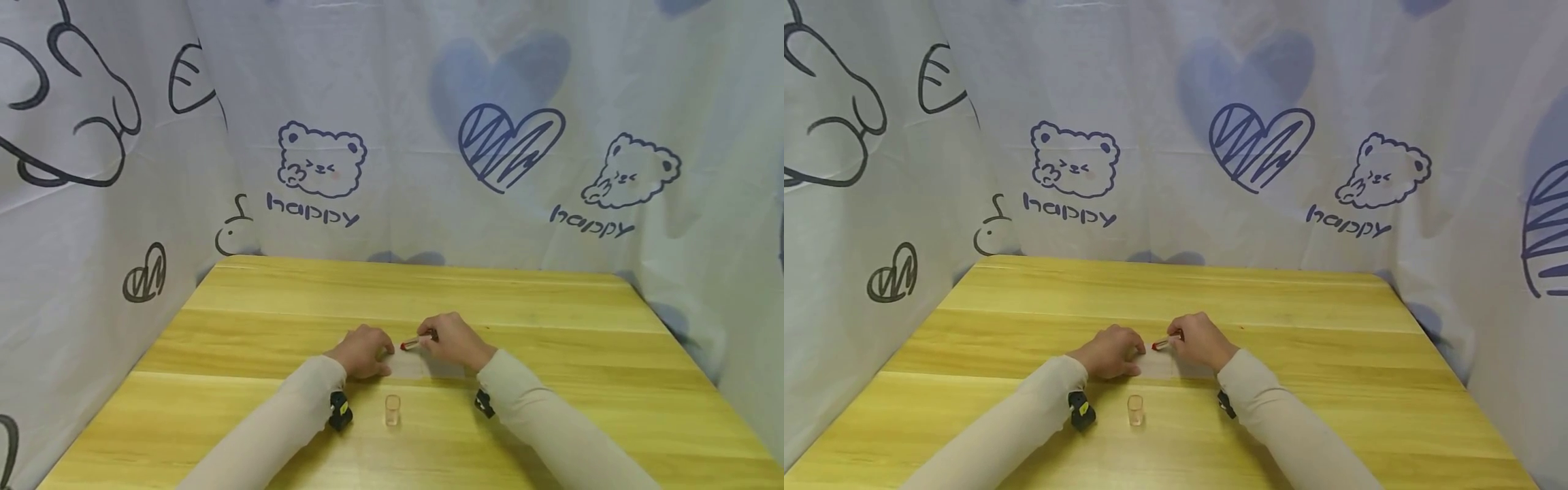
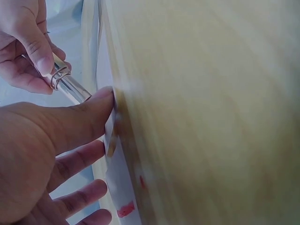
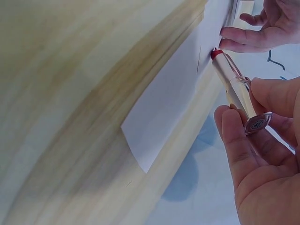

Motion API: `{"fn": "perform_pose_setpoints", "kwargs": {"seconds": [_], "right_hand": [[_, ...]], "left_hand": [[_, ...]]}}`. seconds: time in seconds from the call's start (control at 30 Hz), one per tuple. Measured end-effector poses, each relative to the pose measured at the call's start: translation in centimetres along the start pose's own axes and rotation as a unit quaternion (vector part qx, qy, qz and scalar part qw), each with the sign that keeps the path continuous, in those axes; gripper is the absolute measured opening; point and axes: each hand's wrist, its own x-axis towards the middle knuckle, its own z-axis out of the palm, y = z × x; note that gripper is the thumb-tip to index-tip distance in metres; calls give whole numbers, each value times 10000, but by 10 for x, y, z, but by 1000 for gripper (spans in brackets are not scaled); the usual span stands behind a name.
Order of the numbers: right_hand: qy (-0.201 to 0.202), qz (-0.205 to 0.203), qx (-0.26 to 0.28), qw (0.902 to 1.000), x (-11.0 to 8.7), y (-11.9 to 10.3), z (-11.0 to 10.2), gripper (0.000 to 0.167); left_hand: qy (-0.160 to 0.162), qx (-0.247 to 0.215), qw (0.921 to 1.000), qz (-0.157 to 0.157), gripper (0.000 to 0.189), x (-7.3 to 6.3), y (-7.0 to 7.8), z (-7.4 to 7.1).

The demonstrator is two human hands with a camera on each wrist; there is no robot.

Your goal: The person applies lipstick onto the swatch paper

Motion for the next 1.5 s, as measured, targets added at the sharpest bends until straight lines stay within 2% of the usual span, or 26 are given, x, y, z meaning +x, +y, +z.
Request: {"fn": "perform_pose_setpoints", "kwargs": {"seconds": [0.77, 1.0, 1.5], "right_hand": [[-107, -122, -29, 9999, -7, -3, -11, 9], [-391, -118, 11, 9992, -8, -4, -11, 8], [-745, -179, 39, 9971, -12, -10, -16, 9]], "left_hand": [[-68, -3, 9999, -113, 31, 3, 4, -5], [-108, -36, 9998, -151, 31, 3, 3, -2], [-131, -28, 9996, -247, 32, 2, 3, -2]]}}
